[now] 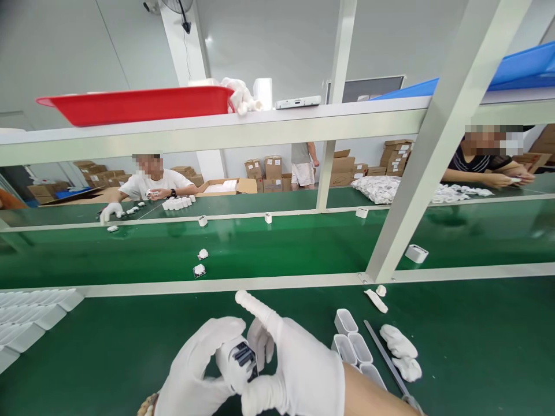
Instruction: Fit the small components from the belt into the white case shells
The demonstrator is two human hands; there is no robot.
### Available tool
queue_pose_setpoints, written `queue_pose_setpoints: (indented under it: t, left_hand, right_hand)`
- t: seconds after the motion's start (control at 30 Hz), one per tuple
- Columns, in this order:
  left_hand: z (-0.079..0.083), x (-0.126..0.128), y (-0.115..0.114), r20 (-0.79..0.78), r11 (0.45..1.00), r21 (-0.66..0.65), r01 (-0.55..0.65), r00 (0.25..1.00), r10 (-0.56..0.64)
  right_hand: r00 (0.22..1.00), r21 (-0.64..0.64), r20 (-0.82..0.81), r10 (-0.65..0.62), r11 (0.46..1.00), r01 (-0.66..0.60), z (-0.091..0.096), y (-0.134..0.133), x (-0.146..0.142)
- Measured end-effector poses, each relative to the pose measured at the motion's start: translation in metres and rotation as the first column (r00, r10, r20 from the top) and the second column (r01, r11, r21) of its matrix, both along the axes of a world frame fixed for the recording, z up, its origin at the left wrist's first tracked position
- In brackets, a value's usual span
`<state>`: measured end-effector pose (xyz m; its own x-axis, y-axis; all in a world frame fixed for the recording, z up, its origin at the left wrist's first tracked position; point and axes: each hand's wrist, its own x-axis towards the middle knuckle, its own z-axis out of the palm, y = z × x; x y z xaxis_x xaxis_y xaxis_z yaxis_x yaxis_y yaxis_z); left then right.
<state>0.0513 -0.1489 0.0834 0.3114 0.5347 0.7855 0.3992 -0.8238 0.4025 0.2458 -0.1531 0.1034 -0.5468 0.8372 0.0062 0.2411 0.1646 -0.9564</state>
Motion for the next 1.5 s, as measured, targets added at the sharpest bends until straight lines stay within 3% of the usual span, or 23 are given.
queue_pose_setpoints:
  t: [0.13,0.23,0.43,0.6,0.73,0.83,0.97,1.17,1.27,1.4,1.5]
  left_hand:
    - [0.006,0.002,0.000,-0.003,0.994,-0.009,0.105,0.994,-0.105]
    - [0.007,0.004,-0.002,0.029,0.991,-0.053,0.119,0.993,-0.118]
    - [0.004,0.006,-0.001,0.042,0.980,-0.109,0.165,0.986,-0.161]
    - [0.011,0.008,-0.004,0.041,0.977,-0.172,0.126,0.992,-0.121]
    - [0.011,0.009,-0.008,0.042,0.961,-0.247,0.122,0.992,-0.115]
    - [0.009,0.006,-0.006,0.071,0.937,-0.313,0.156,0.988,-0.140]
    - [0.005,0.000,0.001,0.041,0.866,-0.445,0.228,0.971,-0.235]
    - [-0.003,-0.004,0.010,0.026,0.804,-0.528,0.273,0.952,-0.305]
    - [-0.002,-0.002,0.010,0.047,0.783,-0.543,0.303,0.942,-0.332]
    - [-0.001,-0.001,0.008,0.053,0.754,-0.559,0.344,0.923,-0.382]
    - [-0.004,-0.002,0.009,0.049,0.724,-0.588,0.361,0.909,-0.414]
  right_hand:
    - [0.957,-0.147,-0.224,0.186,0.964,-0.222,0.002,0.003,0.001]
    - [0.908,-0.187,-0.357,0.219,0.935,-0.300,-0.001,0.001,-0.005]
    - [0.921,-0.099,-0.347,0.180,0.969,-0.227,0.001,0.000,-0.008]
    - [0.951,-0.147,-0.282,0.124,0.974,-0.170,0.004,0.001,-0.010]
    - [0.920,-0.186,-0.378,0.102,0.965,-0.184,0.002,-0.001,-0.018]
    - [0.886,-0.167,-0.453,0.101,0.966,-0.195,-0.001,0.000,-0.020]
    - [0.885,-0.116,-0.432,0.173,0.963,-0.245,0.000,0.007,-0.013]
    - [0.932,-0.289,-0.357,0.069,0.940,-0.180,0.001,0.013,-0.013]
    - [0.938,-0.285,-0.339,0.073,0.942,-0.176,0.001,0.013,-0.014]
    - [0.939,-0.317,-0.320,0.125,0.920,-0.230,0.000,0.016,-0.012]
    - [0.911,-0.390,-0.399,0.103,0.880,-0.270,-0.004,0.017,-0.012]
